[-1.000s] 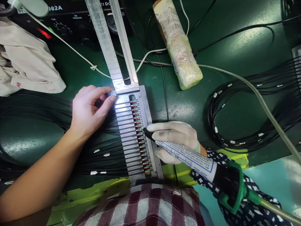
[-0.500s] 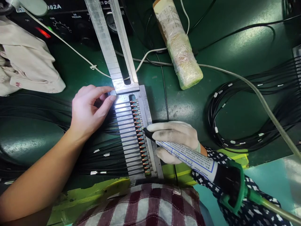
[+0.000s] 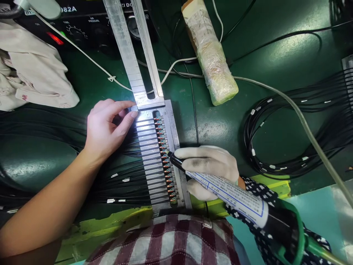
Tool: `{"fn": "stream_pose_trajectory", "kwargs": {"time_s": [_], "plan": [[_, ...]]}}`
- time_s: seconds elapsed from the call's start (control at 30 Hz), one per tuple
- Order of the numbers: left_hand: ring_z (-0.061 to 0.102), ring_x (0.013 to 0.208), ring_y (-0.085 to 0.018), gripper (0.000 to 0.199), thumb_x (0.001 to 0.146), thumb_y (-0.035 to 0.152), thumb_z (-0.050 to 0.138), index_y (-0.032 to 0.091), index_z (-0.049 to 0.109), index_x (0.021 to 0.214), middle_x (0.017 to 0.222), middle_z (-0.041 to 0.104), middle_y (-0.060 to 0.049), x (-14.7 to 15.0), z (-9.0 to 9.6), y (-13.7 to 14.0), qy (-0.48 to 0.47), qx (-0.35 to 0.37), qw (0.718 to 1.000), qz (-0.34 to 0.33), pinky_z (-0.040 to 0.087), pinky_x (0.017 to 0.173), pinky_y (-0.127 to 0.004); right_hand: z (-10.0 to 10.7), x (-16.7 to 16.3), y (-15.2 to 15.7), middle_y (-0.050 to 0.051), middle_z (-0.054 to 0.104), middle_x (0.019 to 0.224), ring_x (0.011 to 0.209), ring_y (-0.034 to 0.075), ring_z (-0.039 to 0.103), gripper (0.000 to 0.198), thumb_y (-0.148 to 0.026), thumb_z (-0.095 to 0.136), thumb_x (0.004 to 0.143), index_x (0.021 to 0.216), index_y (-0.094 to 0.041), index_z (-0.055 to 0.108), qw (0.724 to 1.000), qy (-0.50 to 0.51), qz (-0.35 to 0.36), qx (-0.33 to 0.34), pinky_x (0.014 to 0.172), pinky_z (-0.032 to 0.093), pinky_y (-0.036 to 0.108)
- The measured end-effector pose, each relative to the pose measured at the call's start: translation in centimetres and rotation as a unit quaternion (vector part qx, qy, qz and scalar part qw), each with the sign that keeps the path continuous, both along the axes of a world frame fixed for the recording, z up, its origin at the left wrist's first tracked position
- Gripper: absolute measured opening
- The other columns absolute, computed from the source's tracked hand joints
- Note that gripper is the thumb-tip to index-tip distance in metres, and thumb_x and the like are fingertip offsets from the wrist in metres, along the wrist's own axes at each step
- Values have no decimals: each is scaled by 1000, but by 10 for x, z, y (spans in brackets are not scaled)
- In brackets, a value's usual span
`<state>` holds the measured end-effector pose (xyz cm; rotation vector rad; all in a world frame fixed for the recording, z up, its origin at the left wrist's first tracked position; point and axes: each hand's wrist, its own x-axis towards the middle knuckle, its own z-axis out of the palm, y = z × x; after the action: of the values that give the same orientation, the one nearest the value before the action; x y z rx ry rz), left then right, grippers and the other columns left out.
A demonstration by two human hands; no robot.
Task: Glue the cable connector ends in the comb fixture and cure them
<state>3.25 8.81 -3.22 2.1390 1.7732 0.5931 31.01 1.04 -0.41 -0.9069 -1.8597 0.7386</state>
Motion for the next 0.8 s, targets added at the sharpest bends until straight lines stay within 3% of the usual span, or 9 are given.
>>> {"fn": "stream_pose_trajectory", "kwargs": {"time_s": [0.17, 0.3, 0.63, 0.8], "plan": [[52, 84, -22, 27, 95, 45, 51, 29, 68, 108, 77, 54, -3, -1, -1, 0, -1, -2, 1000, 0, 41, 82, -38, 0, -2, 0, 13, 78, 99, 79, 23, 77, 27, -13, 67, 75, 101, -18, 70, 998, -14, 33, 50, 61, 67, 31], [52, 84, -23, 26, 95, 44, 52, 30, 68, 108, 76, 53, -3, 0, 0, 0, 0, -3, 1000, 0, 41, 81, -38, -8, -5, 5, 10, 78, 100, 77, 24, 77, 33, -11, 64, 72, 102, -20, 72, 998, 12, 18, 60, 57, 67, 32], [49, 82, -20, 28, 95, 45, 55, 26, 70, 108, 76, 54, -3, 0, 2, 1, 2, -8, 1000, -1, 41, 82, -37, -8, -6, 6, 10, 76, 109, 80, 25, 77, 45, -8, 64, 73, 116, -20, 69, 997, 38, 31, 54, 57, 68, 35], [50, 83, -20, 29, 95, 46, 54, 26, 70, 108, 77, 55, -3, 0, 2, 1, 7, -12, 1000, 0, 42, 83, -38, -6, -5, 3, 8, 77, 105, 77, 24, 77, 39, -10, 64, 73, 110, -22, 71, 999, 16, 23, 45, 57, 68, 35]]}}
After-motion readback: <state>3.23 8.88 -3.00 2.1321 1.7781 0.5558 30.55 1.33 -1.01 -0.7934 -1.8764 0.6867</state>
